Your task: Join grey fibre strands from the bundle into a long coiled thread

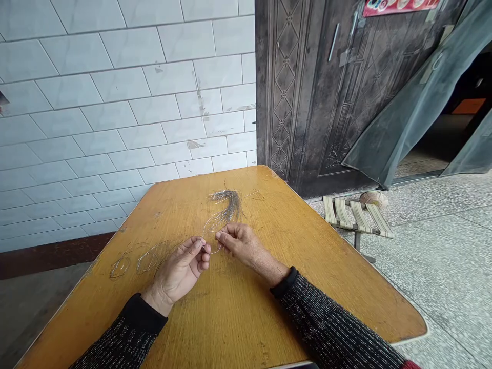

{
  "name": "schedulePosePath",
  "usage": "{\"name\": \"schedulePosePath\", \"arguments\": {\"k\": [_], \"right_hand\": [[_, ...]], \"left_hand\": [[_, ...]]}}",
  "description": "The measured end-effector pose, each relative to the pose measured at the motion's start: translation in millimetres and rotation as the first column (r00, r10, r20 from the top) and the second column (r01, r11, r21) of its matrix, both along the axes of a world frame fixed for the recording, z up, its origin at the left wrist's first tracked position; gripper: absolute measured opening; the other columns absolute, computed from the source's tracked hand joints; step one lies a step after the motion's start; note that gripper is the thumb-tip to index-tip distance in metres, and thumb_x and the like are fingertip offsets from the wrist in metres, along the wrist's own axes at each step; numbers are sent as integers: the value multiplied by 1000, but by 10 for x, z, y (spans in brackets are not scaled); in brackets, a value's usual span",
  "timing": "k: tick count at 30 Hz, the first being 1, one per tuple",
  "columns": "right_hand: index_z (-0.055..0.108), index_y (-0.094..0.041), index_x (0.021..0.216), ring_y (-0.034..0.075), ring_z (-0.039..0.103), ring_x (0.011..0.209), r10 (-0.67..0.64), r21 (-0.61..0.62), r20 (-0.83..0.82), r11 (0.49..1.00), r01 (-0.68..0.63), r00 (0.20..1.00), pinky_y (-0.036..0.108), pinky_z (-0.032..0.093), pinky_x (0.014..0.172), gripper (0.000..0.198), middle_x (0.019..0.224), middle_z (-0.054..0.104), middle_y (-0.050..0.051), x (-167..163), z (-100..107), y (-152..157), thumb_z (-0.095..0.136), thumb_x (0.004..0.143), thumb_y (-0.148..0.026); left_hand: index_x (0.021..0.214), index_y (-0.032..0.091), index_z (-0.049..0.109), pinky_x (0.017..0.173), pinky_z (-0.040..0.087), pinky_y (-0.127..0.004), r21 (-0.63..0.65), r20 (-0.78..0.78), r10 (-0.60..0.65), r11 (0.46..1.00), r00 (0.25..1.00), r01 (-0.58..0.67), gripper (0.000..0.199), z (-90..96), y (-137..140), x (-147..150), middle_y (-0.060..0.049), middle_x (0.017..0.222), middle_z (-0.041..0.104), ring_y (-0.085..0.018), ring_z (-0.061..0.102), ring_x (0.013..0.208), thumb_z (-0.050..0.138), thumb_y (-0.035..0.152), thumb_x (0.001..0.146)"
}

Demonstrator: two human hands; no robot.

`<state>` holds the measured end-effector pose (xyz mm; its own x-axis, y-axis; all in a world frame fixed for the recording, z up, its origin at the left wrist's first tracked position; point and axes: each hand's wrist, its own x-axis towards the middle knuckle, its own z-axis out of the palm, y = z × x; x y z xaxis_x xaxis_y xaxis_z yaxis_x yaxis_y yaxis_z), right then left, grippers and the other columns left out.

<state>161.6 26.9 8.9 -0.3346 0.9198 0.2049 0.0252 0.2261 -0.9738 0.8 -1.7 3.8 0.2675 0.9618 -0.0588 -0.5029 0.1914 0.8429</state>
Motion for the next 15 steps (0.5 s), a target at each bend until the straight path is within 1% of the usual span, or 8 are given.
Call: {"name": "schedulePosePath", "arguments": {"k": [3,6,10,12,15], "right_hand": [[56,-16,63,5,39,42,27,-29,-59,999,-29,998,19,31,40,38,55,52,-3,-4,34,-21,57,72,-52],[59,-16,68,4,38,43,21,-69,-145,997,-31,989,18,30,40,36,59,53,-3,-3,43,-31,60,70,-51],[61,-16,71,3,38,44,0,-177,-291,983,-54,957,17,29,40,31,60,52,-5,2,36,-30,67,65,-46],[61,-16,71,3,37,44,-5,-221,-338,973,-74,941,17,29,41,30,60,51,-5,0,36,-27,68,64,-44],[59,-16,66,3,36,43,-19,-202,-339,978,-53,941,17,28,40,30,58,51,-5,-8,40,-28,68,64,-44]], "left_hand": [[74,14,60,51,43,-16,1,-20,-12,1000,1000,12,19,-13,-1,-1,1,67,60,-6,54,55,73,25,66],[75,13,61,46,40,-16,-9,-45,-43,999,998,43,20,-36,5,-6,1,65,59,-5,51,51,73,27,66],[75,13,62,48,40,-16,-15,-61,-74,997,995,73,20,-52,7,-7,0,66,59,-5,51,51,73,27,66],[75,12,62,49,41,-17,-18,-66,-77,997,995,76,20,-50,5,-3,0,67,60,-5,52,53,72,27,66],[77,12,62,51,41,-18,-19,-79,-71,997,994,70,21,-43,1,5,-1,67,60,-6,53,54,73,26,66]]}}
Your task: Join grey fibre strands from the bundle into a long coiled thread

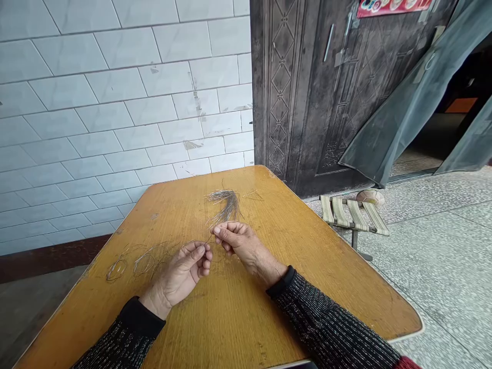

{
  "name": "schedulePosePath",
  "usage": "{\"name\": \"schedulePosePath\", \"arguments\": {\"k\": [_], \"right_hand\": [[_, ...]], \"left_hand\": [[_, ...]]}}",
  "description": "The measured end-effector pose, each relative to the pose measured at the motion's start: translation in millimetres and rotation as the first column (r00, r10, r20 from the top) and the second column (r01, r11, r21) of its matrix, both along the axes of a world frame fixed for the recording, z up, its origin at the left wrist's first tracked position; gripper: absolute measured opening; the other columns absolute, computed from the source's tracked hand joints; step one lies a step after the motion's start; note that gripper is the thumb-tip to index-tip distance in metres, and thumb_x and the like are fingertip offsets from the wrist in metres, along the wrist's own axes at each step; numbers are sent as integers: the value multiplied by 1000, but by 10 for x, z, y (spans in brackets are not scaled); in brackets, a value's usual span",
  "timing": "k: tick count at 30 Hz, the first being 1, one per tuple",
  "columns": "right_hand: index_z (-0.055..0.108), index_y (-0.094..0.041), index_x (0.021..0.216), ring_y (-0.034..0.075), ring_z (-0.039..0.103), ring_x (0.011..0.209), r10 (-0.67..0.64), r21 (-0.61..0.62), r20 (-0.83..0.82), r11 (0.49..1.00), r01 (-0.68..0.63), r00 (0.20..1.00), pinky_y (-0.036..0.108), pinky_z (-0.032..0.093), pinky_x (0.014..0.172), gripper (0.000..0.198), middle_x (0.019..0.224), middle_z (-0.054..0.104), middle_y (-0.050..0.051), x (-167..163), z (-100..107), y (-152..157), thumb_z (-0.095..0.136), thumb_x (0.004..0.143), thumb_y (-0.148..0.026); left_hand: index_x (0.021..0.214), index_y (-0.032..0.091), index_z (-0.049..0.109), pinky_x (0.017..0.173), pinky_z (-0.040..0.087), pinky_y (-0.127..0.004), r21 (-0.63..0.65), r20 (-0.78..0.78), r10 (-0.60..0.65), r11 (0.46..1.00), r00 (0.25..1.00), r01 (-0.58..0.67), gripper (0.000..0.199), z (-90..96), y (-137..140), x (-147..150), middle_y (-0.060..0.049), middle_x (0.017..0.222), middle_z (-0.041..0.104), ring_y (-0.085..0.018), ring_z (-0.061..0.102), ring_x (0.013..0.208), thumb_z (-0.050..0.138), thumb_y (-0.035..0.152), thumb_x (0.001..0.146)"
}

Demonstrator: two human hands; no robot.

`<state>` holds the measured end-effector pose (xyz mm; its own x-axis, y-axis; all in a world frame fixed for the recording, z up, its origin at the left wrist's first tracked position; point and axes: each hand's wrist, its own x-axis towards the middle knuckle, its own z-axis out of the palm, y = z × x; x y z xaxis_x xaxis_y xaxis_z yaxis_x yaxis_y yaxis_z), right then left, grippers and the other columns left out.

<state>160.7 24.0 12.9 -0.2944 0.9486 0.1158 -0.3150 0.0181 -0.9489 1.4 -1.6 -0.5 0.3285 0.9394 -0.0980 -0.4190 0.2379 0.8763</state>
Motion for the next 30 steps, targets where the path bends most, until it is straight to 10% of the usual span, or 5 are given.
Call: {"name": "schedulePosePath", "arguments": {"k": [15,30], "right_hand": [[60,-16,63,6,35,43,-210,256,158,952,165,965,20,29,42,29,51,48,-4,-47,9,-50,64,68,-44],[66,-18,72,12,54,63,-334,697,304,717,31,892,25,41,61,22,66,61,3,-74,-16,-204,52,84,-29]], "left_hand": [[76,13,60,49,43,-22,368,-347,342,906,873,-209,17,-6,-5,31,-1,64,60,-9,52,49,62,30,71],[69,15,57,40,35,-19,488,-446,493,833,747,-259,11,-19,80,-19,2,55,55,-8,44,42,57,27,71]]}}
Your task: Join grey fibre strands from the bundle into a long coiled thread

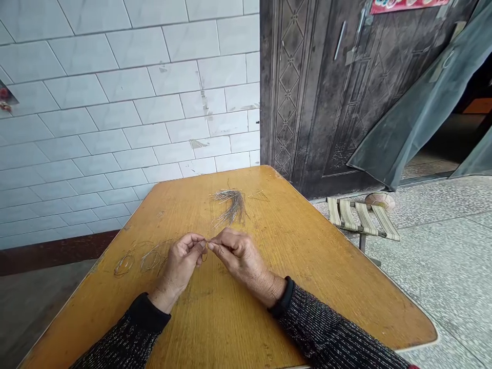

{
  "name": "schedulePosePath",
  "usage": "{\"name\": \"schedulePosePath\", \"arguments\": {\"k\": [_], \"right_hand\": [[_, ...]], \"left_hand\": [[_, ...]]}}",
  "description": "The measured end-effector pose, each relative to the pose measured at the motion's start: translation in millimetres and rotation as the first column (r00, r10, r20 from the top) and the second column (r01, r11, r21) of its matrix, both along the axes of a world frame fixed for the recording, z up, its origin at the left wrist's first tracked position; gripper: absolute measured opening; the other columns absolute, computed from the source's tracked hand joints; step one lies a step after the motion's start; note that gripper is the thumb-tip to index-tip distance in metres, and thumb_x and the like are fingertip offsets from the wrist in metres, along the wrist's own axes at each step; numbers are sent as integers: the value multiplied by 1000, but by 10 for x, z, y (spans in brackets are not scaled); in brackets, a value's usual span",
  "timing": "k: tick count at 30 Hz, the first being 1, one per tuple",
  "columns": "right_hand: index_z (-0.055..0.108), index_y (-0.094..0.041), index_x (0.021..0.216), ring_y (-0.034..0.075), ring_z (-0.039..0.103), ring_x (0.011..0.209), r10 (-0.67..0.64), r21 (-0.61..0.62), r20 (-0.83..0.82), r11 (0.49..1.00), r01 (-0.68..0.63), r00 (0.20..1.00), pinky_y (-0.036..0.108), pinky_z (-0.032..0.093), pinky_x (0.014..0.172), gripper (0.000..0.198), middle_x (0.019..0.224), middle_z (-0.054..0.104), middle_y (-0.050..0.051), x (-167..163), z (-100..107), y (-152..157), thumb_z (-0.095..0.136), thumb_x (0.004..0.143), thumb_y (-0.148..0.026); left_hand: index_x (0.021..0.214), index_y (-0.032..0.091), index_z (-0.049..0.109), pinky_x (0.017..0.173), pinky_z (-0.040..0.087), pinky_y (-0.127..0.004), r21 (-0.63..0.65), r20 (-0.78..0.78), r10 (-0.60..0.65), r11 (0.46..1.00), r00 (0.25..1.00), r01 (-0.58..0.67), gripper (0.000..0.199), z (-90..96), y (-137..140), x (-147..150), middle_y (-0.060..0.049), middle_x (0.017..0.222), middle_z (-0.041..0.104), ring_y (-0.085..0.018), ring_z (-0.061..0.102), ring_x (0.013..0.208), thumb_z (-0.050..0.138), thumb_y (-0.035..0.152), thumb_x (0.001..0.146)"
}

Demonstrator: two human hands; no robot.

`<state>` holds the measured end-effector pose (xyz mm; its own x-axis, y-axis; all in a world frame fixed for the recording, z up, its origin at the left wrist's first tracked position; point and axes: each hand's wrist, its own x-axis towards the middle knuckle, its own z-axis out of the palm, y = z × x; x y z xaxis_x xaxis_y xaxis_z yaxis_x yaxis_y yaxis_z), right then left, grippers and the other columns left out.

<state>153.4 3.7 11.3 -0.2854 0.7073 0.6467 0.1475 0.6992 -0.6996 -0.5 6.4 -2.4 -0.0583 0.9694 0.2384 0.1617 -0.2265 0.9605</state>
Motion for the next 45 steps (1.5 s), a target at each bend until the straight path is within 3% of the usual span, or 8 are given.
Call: {"name": "schedulePosePath", "arguments": {"k": [6,10,16,20,23,27,34,45], "right_hand": [[57,-17,60,7,38,43,-84,-411,-215,912,-12,973,21,30,42,32,51,46,-4,2,-15,118,59,74,-46],[57,-16,65,6,39,45,5,-535,-230,835,-130,973,20,30,42,35,55,49,-4,-36,-54,152,67,64,-49],[58,-15,62,6,38,49,31,-545,-224,824,-152,974,21,28,47,34,54,50,-4,-79,-71,126,72,57,-45],[58,-15,59,5,36,46,39,-565,-300,797,-211,953,21,27,46,33,50,48,-5,-19,-6,139,73,58,-45],[59,-16,59,5,38,47,60,-587,-369,759,-283,927,21,30,48,30,52,51,-5,27,17,158,73,58,-42],[60,-16,62,5,41,48,78,-581,-439,735,-349,895,21,33,51,26,53,52,-5,49,9,174,73,61,-39],[63,-16,65,7,49,52,220,-517,-436,732,-443,873,21,36,53,22,58,59,-2,64,28,155,68,69,-37],[65,-15,69,7,52,53,278,-515,-444,698,-497,852,20,37,54,22,59,63,-1,85,36,121,69,69,-36]], "left_hand": [[66,16,54,38,35,-19,-69,-16,-15,998,1000,14,6,-2,-12,13,4,52,54,-7,42,37,55,23,68],[65,17,54,38,34,-19,-14,-92,46,999,995,-48,4,0,-9,10,5,50,50,-7,42,37,55,21,65],[68,16,58,43,37,-20,67,-134,35,997,990,-26,8,37,-36,-8,3,55,54,-8,49,43,57,24,69],[76,16,58,37,27,-16,-113,180,-134,981,974,156,13,81,-74,-3,2,63,59,-3,38,38,60,28,71],[74,15,57,36,23,-14,-208,446,-218,918,868,338,17,99,-86,-10,2,67,60,0,33,37,68,25,65],[72,13,59,40,30,-13,-219,585,-287,845,759,488,18,98,-98,-10,-1,67,61,-1,43,44,72,20,63],[76,13,63,44,38,-13,-219,658,-330,776,677,591,17,85,-130,26,-1,66,60,-4,51,49,72,23,66],[70,14,64,36,32,-11,-248,684,-305,757,663,604,17,104,-146,25,1,62,60,-2,48,43,76,22,60]]}}
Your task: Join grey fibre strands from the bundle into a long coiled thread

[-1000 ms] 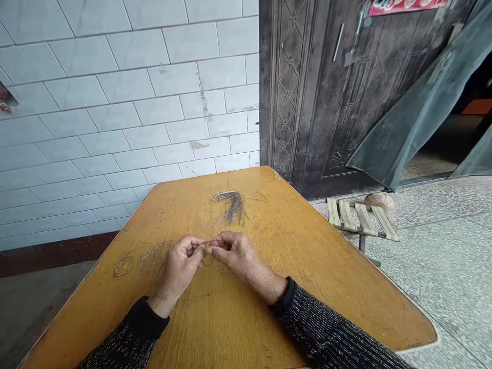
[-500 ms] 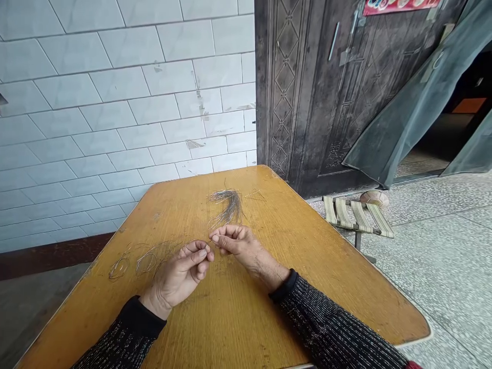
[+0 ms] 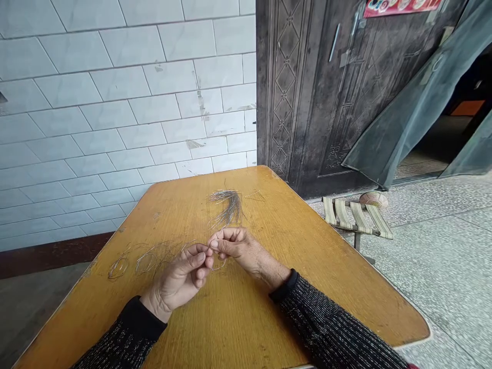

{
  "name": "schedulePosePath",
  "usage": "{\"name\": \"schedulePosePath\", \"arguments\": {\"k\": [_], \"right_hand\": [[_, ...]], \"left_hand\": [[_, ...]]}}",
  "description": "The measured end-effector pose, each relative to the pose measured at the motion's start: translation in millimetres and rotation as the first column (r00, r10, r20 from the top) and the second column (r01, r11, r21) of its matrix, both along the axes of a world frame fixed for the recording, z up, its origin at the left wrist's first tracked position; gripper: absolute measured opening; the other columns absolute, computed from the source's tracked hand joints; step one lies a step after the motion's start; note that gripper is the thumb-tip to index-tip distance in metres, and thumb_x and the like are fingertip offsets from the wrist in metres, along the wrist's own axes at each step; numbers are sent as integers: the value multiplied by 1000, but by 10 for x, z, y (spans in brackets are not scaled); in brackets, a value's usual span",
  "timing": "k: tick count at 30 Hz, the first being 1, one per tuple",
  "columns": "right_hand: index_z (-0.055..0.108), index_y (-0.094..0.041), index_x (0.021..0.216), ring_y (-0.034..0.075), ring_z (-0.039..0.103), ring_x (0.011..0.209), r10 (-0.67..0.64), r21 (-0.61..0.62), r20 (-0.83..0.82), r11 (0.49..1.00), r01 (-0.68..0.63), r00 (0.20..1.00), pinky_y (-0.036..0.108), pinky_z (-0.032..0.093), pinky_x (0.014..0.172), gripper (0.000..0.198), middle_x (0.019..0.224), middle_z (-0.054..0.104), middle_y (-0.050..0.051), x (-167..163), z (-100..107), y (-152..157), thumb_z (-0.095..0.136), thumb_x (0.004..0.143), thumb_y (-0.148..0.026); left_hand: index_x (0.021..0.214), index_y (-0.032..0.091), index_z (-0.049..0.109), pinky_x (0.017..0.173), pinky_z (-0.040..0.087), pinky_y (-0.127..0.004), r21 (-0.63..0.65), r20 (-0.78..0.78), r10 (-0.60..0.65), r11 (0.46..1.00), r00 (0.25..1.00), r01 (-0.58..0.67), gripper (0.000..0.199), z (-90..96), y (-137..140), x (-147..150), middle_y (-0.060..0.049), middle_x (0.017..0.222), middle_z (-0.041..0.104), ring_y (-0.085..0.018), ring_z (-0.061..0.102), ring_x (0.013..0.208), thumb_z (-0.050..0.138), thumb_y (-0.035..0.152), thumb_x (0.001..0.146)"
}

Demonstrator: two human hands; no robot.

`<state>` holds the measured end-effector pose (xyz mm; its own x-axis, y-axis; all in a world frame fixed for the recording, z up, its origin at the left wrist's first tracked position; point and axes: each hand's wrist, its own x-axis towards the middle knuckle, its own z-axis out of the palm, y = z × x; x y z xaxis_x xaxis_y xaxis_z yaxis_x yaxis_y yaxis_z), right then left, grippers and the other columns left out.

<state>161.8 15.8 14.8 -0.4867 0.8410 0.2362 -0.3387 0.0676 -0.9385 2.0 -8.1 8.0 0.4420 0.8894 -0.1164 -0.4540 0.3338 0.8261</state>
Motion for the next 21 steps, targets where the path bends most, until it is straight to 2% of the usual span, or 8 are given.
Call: {"name": "schedulePosePath", "arguments": {"k": [9,12,16,21], "right_hand": [[64,-14,68,5,51,49,81,-103,-59,991,-87,995,19,38,51,23,60,63,-2,-40,-31,8,71,67,-36],[63,-15,67,5,51,48,99,-149,-114,982,-116,988,19,40,50,23,59,62,-2,-66,-53,2,73,65,-35],[63,-14,67,4,49,47,92,-189,-132,975,-116,987,17,42,48,22,58,60,-3,-73,-66,16,73,65,-34],[65,-16,75,5,54,57,33,-201,-135,978,-60,990,16,46,51,21,69,62,-1,-31,-72,64,71,68,-35]], "left_hand": [[63,15,68,41,27,-14,148,5,74,986,997,-74,17,17,-25,10,-2,53,62,-6,51,50,80,23,54],[63,15,69,40,27,-14,175,13,76,982,997,-77,17,32,-40,17,-1,52,62,-4,48,45,80,24,54],[65,15,67,40,30,-13,123,14,85,989,996,-87,17,17,-20,-4,1,54,60,-2,44,42,80,21,55],[72,17,64,45,38,-11,38,97,159,986,982,-164,23,-27,40,-52,4,62,59,-2,50,49,79,24,56]]}}
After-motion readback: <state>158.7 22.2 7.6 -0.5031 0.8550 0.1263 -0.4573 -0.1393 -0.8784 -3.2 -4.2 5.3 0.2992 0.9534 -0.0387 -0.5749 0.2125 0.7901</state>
